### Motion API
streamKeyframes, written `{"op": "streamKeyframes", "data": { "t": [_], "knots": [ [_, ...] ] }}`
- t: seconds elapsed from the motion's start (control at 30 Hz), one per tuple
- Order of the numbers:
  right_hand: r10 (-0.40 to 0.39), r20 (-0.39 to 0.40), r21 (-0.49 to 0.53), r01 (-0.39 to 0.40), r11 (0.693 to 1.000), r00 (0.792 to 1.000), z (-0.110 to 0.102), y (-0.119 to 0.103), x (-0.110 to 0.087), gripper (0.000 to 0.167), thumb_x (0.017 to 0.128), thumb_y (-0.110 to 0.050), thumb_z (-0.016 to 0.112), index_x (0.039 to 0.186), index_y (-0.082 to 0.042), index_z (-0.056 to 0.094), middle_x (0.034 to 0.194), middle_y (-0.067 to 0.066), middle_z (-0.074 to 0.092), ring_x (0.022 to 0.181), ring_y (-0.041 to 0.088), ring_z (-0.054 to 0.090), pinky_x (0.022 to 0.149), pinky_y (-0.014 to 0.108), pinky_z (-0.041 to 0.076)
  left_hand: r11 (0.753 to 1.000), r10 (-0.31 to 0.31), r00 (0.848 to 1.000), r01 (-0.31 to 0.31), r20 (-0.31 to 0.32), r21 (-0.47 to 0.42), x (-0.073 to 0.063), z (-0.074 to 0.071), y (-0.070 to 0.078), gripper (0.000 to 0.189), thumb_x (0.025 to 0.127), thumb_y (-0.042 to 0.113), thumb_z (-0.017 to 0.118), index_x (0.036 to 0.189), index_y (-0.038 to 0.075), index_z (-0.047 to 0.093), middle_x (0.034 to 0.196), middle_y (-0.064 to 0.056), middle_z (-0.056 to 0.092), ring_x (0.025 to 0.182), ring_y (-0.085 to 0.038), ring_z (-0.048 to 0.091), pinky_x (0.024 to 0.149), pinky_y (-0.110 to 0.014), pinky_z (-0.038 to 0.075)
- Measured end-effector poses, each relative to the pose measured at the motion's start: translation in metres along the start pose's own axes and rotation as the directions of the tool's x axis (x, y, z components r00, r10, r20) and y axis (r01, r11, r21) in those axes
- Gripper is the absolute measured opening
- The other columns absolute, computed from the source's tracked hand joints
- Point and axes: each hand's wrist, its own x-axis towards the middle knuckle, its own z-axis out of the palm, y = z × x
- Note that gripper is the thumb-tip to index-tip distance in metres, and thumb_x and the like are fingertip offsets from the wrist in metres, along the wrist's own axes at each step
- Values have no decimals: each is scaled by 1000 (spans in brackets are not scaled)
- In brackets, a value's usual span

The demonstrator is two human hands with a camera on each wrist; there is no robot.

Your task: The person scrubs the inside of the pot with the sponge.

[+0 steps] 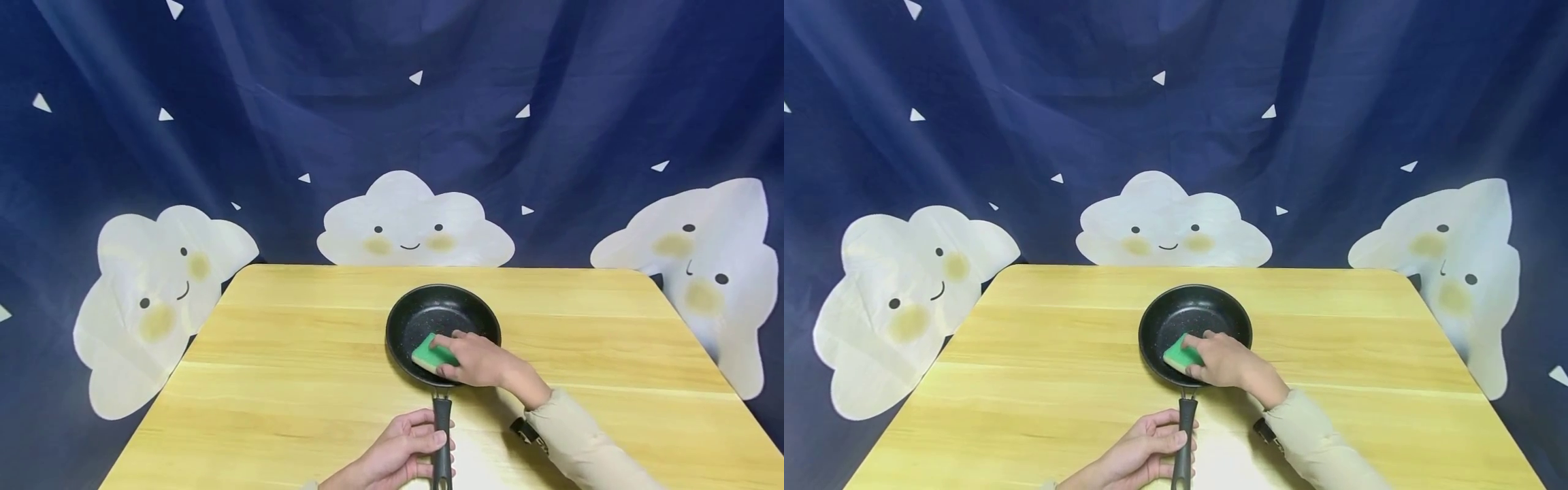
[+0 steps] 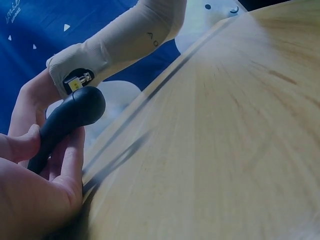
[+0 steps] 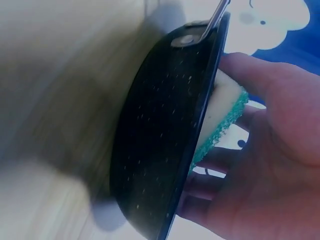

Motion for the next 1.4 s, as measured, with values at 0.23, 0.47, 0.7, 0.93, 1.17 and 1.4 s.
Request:
{"op": "streamKeyframes", "data": {
  "t": [0.23, 0.47, 0.7, 0.93, 1.17, 1.4],
  "knots": [
    [-10, 7, 71, 10, 997, 1000, 5, -8, 3, 34, 99, -26, 67, 129, -11, 60, 107, 10, 68, 108, 39, 62, 82, 55, 54, 1000, -2, 1000, 2, -8, 3, 0, -1, -1, 32, 102, 8, 60, 131, -5, 54, 103, -6, 68, 90, -16, 70, 78, -34, 63],
    [-2, -1, 130, 2, 992, 1000, 9, -13, 6, 36, 101, -29, 64, 132, -10, 59, 110, 11, 66, 102, 29, 61, 82, 49, 53, 1000, 1, 1000, -1, -2, 5, -1, -2, -1, 36, 102, 8, 60, 134, -7, 52, 103, -6, 68, 91, -15, 70, 77, -33, 63],
    [65, -27, 177, -59, 982, 997, 14, -21, 9, 38, 102, -30, 64, 134, -11, 60, 113, 13, 63, 102, 28, 58, 83, 50, 53, 1000, 0, 1000, 0, 4, 7, -1, -1, 1, 37, 102, 8, 60, 134, -8, 51, 104, -6, 68, 90, -16, 70, 77, -32, 63],
    [150, -53, 202, -136, 970, 987, 18, -31, 17, 42, 100, -32, 65, 137, -13, 58, 114, 14, 58, 99, 27, 57, 80, 49, 53, 1000, 9, 1000, -8, -19, 14, -2, -1, 1, 37, 102, 8, 60, 134, -8, 52, 103, -7, 69, 93, -16, 69, 76, -33, 63],
    [194, -60, 218, -177, 960, 979, 20, -33, 31, 42, 100, -33, 65, 136, -13, 56, 111, 14, 57, 96, 27, 57, 80, 49, 53, 1000, 13, 1000, -13, -23, 10, -1, -2, 1, 32, 101, 7, 61, 130, -6, 55, 101, -5, 69, 91, -16, 69, 75, -33, 62],
    [243, -67, 207, -224, 952, 968, 21, -32, 49, 44, 100, -35, 66, 137, -16, 51, 109, 14, 52, 90, 28, 56, 75, 45, 51, 1000, 15, 1000, -15, -14, 19, -1, -2, 2, 33, 100, 7, 63, 130, -5, 55, 100, -6, 68, 92, -16, 68, 76, -34, 63]
  ]
}}
